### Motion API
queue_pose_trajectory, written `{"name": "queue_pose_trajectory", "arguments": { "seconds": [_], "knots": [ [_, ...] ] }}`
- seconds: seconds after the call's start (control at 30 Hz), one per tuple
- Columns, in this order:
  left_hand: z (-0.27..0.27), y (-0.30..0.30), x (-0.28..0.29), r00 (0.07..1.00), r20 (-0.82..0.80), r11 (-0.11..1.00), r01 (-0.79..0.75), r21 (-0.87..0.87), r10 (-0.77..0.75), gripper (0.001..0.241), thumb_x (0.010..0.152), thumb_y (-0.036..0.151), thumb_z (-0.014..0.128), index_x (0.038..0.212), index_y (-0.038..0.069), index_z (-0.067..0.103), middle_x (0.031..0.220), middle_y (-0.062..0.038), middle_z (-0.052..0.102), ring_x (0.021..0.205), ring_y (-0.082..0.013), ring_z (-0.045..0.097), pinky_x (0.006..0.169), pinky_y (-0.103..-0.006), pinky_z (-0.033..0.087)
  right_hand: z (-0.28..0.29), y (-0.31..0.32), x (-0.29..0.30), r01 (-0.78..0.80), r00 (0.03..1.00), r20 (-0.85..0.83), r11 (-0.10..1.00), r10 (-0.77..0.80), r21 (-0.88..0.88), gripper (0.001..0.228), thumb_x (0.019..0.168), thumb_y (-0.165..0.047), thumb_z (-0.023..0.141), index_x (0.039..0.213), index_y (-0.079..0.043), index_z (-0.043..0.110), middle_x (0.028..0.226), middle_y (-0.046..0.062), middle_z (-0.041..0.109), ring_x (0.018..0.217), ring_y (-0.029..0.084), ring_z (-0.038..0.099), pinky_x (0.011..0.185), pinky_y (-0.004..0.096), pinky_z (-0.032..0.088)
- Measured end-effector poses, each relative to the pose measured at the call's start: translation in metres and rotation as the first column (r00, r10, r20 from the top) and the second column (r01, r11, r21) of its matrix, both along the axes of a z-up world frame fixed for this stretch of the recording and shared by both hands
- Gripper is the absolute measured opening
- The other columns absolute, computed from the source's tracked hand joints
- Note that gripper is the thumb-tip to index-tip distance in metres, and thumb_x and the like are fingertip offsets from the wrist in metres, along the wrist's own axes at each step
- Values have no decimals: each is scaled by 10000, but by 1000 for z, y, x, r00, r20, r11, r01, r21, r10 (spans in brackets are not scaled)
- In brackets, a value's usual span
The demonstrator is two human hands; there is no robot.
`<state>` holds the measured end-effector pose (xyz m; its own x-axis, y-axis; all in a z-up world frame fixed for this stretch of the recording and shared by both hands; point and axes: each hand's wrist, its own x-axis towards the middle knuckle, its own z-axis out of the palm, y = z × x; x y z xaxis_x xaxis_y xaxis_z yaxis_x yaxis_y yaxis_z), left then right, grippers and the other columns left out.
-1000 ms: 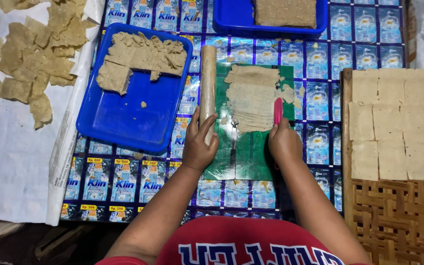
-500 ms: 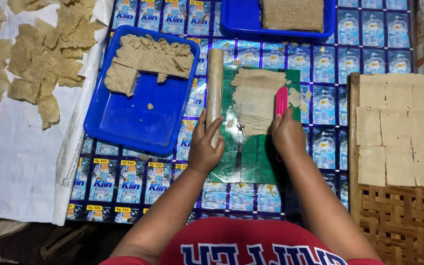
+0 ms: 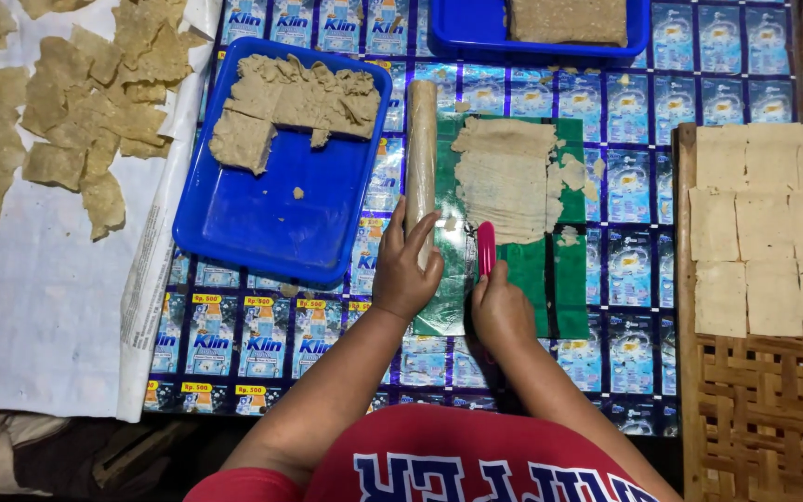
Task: Flattening a dough paste with a rolling pin, cutting it into rectangular pieces using a small scraper, and arranging them on a woven tray.
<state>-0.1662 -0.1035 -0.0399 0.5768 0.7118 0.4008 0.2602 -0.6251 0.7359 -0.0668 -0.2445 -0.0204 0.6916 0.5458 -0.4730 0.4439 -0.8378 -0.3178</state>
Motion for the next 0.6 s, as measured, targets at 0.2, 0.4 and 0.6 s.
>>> {"name": "queue_pose_trajectory", "arguments": {
  "seconds": [0.2,0.4,0.6],
  "knots": [
    [-2,2,0,1000,-10,1000,0,13,1,567,857,160,624,1412,270,593,1540,-265,419,1380,-475,488,1101,-561,449,-1,14,1,19,1000,22,1000,-19,19,323,1048,-354,306,1220,-102,412,936,313,727,976,549,704,858,636,554],
    [-2,3,0,1000,-11,999,5,33,-5,572,854,170,622,1417,264,589,1525,-281,425,1381,-479,485,1098,-555,443,-11,30,18,16,999,48,1000,-17,15,314,1045,-342,323,1210,-100,434,952,308,725,991,546,704,857,635,558],
    [0,3,-1,1000,-16,1000,15,-1,-15,564,864,163,615,1420,252,588,1538,-285,409,1390,-485,468,1101,-569,432,-2,54,36,14,998,55,999,-16,31,305,1049,-337,336,1186,-88,447,954,310,723,995,540,703,840,636,559]
  ]
}}
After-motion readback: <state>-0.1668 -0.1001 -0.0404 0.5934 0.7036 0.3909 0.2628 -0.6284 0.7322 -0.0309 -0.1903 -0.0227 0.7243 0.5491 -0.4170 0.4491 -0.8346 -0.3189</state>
